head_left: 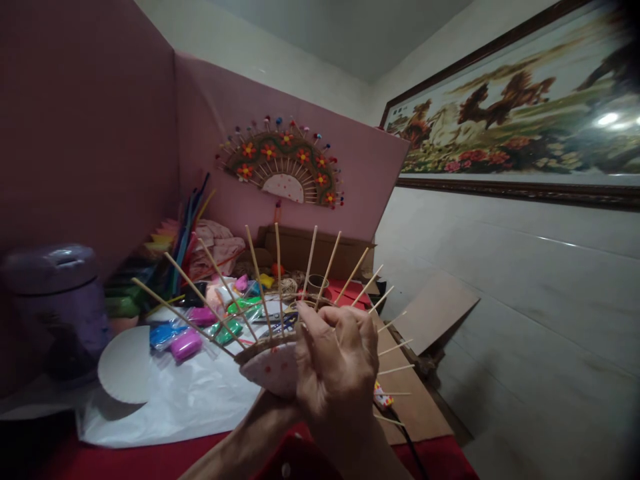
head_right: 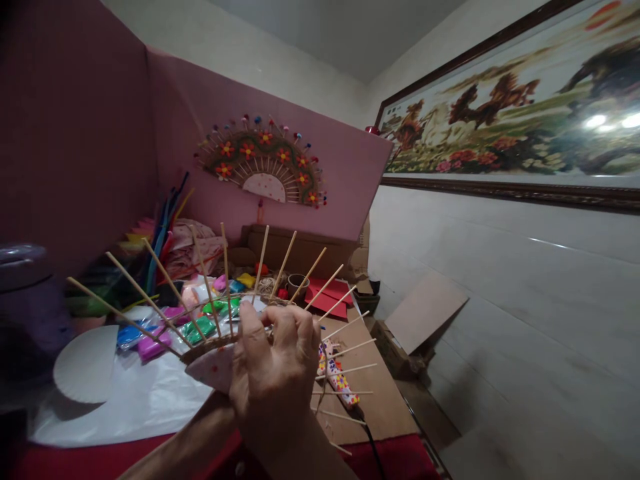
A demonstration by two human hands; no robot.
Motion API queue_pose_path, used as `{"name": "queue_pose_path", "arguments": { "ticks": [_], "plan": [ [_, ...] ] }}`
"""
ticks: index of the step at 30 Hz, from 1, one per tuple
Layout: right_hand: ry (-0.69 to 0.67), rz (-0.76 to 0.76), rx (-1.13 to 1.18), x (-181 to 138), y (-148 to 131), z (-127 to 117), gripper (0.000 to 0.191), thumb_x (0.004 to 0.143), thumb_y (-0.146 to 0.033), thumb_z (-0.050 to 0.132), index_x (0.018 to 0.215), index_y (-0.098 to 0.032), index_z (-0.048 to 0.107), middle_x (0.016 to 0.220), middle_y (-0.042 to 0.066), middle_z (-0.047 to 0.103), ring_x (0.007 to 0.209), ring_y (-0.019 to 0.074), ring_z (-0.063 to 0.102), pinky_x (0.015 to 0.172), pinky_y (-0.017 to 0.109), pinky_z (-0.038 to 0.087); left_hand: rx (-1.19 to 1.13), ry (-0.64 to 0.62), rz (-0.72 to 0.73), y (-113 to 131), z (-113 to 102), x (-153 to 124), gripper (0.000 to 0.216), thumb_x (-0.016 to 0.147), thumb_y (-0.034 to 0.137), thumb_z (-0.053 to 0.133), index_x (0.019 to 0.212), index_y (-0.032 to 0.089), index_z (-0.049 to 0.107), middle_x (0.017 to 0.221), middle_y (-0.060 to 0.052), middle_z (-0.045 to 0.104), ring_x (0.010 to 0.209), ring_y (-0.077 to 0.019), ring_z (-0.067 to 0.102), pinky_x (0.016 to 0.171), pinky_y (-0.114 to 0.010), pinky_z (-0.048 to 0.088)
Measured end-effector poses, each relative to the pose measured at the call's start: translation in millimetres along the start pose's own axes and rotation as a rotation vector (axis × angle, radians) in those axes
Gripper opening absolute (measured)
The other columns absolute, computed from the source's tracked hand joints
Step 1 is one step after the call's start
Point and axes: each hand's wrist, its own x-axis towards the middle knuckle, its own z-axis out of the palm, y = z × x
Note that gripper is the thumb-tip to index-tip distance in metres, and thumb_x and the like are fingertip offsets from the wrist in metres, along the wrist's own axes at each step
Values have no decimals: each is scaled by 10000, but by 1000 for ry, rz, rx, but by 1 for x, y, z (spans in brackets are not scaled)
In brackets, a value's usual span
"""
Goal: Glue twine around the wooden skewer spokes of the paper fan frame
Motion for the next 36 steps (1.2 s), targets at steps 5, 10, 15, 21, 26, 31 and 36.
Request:
{"name": "queue_pose_path", "arguments": {
  "ticks": [5,10,15,21,26,31,36],
  "plan": [
    [50,-29,5,-20,13,-23,164,794,-131,603,952,-172,613,832,61,624,811,204,537,767,388,437,-72,-23,57,8,1,2,436,665,268,766,1078,159,678,976,-109,732,1034,-327,614,926,-440,464],
    [258,178,-108,-38,62,-63,68,823,-193,605,769,-185,563,716,19,590,709,159,554,691,299,433,-230,332,170,25,-9,14,553,543,297,844,1038,138,656,875,-79,738,900,-285,663,808,-370,533],
    [-1,626,-382,-57,144,-76,242,861,-358,487,823,-158,618,732,84,643,681,208,569,633,307,408,-316,419,239,56,-13,20,420,529,234,842,886,125,650,762,-32,720,689,-203,677,643,-293,579],
    [-872,577,-136,-93,167,-35,255,809,-357,521,927,-190,673,978,98,678,905,222,613,795,301,428,-303,302,144,71,-20,20,237,675,244,726,862,117,655,712,-60,719,602,-194,671,601,-311,590],
    [-990,547,-68,-99,154,-23,463,745,-408,618,1146,-182,568,1148,116,614,1022,250,582,865,327,422,-305,217,33,68,-23,17,241,691,194,684,912,102,657,768,-108,733,666,-245,689,638,-388,587],
    [-924,518,25,-106,167,-29,395,804,-310,495,1161,-161,571,1230,143,560,1151,257,515,983,375,372,-324,174,3,64,-22,14,250,659,167,700,896,101,655,776,-123,738,671,-265,690,637,-409,578],
    [-608,822,290,-98,187,-50,365,731,-423,576,970,-153,634,849,71,646,755,201,616,677,310,498,-305,177,4,63,-23,12,229,626,161,721,839,92,672,728,-107,734,627,-262,683,616,-419,572]
  ]
}}
